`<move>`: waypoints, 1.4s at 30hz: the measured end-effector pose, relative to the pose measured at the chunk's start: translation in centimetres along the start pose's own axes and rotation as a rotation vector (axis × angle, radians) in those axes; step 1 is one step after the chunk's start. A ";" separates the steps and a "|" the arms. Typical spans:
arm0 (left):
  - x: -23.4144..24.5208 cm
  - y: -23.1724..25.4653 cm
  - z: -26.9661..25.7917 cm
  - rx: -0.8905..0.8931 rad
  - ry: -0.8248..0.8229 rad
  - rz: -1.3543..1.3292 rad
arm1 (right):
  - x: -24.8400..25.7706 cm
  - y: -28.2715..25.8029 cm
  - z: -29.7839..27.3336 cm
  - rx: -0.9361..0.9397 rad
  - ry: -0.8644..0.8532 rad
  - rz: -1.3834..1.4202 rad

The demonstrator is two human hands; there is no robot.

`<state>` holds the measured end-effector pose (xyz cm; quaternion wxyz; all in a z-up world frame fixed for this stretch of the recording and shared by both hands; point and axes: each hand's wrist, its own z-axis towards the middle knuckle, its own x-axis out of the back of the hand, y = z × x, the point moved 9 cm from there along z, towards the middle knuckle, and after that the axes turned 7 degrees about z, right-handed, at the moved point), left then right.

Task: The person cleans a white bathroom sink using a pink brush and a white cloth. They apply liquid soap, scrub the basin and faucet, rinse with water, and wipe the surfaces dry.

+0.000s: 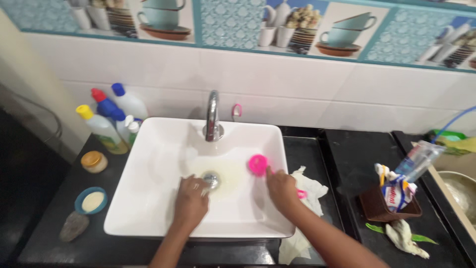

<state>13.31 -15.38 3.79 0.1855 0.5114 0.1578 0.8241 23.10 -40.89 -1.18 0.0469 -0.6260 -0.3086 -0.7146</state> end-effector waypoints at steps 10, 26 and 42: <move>-0.9 1.6 -1.2 -0.044 -0.158 0.084 | -2.1 -7.6 -4.5 0.262 -0.238 0.415; 3.5 -2.1 -2.5 0.217 0.098 0.351 | 1.3 -19.4 6.3 0.170 -0.002 0.535; 1.6 -3.5 -3.0 0.257 -0.003 0.221 | 2.4 -18.8 3.0 0.149 -0.255 0.433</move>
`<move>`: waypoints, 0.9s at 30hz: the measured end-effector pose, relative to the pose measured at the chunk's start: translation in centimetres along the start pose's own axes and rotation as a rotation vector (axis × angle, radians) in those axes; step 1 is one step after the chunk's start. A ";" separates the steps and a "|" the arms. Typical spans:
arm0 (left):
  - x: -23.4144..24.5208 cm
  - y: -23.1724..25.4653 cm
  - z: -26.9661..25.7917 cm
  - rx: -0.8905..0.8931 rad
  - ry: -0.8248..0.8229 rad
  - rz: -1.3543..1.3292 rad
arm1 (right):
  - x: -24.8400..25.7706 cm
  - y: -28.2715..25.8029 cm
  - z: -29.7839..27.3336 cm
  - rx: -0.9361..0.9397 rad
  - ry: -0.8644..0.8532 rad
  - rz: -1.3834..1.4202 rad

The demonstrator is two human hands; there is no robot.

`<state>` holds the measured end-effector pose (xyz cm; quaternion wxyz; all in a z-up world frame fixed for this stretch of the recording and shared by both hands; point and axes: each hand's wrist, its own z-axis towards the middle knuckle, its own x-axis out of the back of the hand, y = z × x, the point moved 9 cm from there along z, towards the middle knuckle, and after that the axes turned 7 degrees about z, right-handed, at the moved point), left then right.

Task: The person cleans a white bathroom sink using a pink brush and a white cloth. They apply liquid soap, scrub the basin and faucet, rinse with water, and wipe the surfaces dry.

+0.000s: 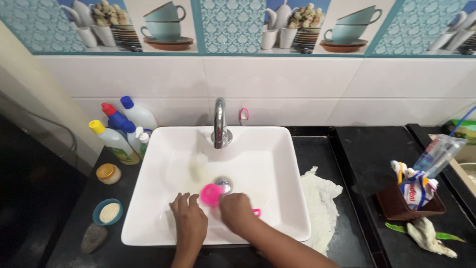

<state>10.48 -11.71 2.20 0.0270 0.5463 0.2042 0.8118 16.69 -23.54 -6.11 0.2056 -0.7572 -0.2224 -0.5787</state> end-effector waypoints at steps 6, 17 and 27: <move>-0.2 -0.3 0.0 -0.002 -0.033 -0.032 | 2.1 8.1 -2.1 0.041 0.335 0.086; 0.5 0.2 0.2 0.027 -0.032 -0.039 | -2.3 5.6 3.9 -0.061 0.428 0.183; 1.7 0.6 0.0 -0.018 0.039 -0.088 | 2.9 7.3 -5.7 0.123 -0.394 0.164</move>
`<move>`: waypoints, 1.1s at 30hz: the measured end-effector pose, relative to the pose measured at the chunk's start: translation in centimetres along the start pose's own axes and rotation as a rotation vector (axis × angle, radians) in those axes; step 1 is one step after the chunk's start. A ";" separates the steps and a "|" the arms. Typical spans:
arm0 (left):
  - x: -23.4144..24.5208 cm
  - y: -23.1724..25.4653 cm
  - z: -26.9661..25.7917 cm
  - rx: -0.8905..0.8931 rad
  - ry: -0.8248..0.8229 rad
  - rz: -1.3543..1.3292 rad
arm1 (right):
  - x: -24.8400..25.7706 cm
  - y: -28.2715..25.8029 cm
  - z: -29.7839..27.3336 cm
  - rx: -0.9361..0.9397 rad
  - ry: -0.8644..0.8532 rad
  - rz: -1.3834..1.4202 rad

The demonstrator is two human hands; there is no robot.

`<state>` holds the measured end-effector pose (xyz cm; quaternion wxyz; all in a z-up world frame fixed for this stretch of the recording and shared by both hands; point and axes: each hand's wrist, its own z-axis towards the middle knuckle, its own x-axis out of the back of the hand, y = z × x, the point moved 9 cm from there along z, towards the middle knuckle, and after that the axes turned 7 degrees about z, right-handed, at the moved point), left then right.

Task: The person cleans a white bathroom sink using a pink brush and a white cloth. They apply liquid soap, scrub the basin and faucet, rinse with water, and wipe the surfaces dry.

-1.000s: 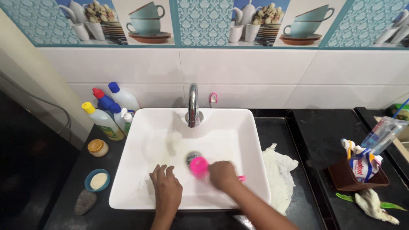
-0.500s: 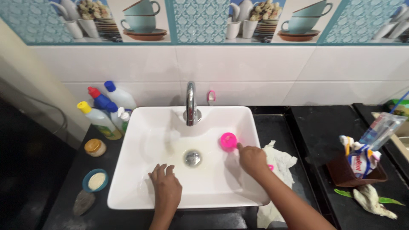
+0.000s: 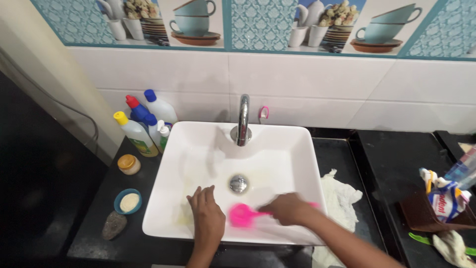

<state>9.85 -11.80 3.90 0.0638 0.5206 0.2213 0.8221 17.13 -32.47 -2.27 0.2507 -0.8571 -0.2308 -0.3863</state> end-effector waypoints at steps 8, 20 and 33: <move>-0.4 0.2 0.1 -0.001 -0.073 0.016 | 6.1 12.2 -1.3 -0.386 0.635 -0.399; -1.6 -0.8 0.1 0.045 -0.083 0.007 | -1.2 7.4 0.0 -0.180 0.346 -0.328; -3.7 -2.7 -0.1 0.052 -0.045 0.085 | 4.9 11.6 4.1 -0.479 0.785 0.102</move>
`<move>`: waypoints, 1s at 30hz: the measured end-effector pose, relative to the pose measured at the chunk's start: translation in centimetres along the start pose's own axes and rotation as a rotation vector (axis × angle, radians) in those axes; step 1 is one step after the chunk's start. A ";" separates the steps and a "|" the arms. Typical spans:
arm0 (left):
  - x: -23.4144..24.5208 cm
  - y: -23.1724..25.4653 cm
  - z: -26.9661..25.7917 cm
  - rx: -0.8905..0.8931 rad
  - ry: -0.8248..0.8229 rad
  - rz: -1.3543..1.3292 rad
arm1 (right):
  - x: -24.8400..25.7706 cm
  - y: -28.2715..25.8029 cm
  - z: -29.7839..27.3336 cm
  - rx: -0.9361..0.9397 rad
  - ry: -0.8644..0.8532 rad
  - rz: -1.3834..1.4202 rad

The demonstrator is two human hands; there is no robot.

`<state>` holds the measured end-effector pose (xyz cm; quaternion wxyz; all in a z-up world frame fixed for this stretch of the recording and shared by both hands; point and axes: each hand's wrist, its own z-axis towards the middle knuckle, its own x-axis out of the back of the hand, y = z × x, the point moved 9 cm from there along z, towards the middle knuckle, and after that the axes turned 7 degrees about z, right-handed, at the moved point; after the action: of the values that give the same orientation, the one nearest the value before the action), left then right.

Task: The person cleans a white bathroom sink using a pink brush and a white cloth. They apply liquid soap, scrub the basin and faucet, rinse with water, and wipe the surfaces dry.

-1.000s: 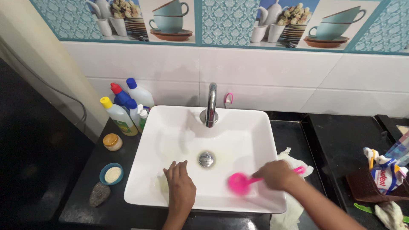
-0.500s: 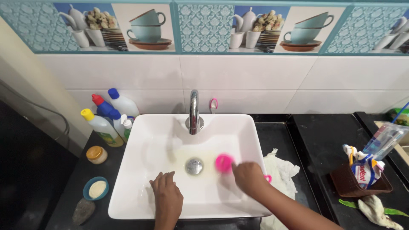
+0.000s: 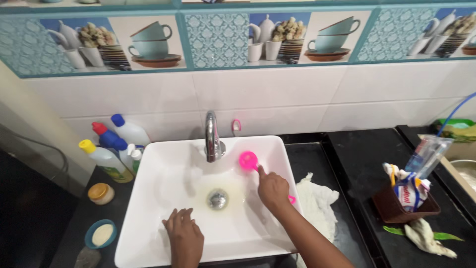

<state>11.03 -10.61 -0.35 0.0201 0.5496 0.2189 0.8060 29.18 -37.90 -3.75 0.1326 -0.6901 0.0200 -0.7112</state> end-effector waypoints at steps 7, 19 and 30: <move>-4.0 -2.8 0.2 -0.010 0.076 0.111 | 3.5 -1.6 4.1 0.082 0.038 -0.040; -5.3 -3.4 -0.1 -0.043 0.065 0.146 | 10.5 7.5 2.1 0.259 -0.097 -0.511; -3.7 -2.3 -1.3 -0.090 0.049 0.109 | -2.4 -3.4 2.1 0.025 -0.177 -0.062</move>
<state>10.91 -10.01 -4.86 -0.0047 0.5395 0.1528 0.8280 30.69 -33.78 -5.29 0.1204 -0.7488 -0.0222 -0.6514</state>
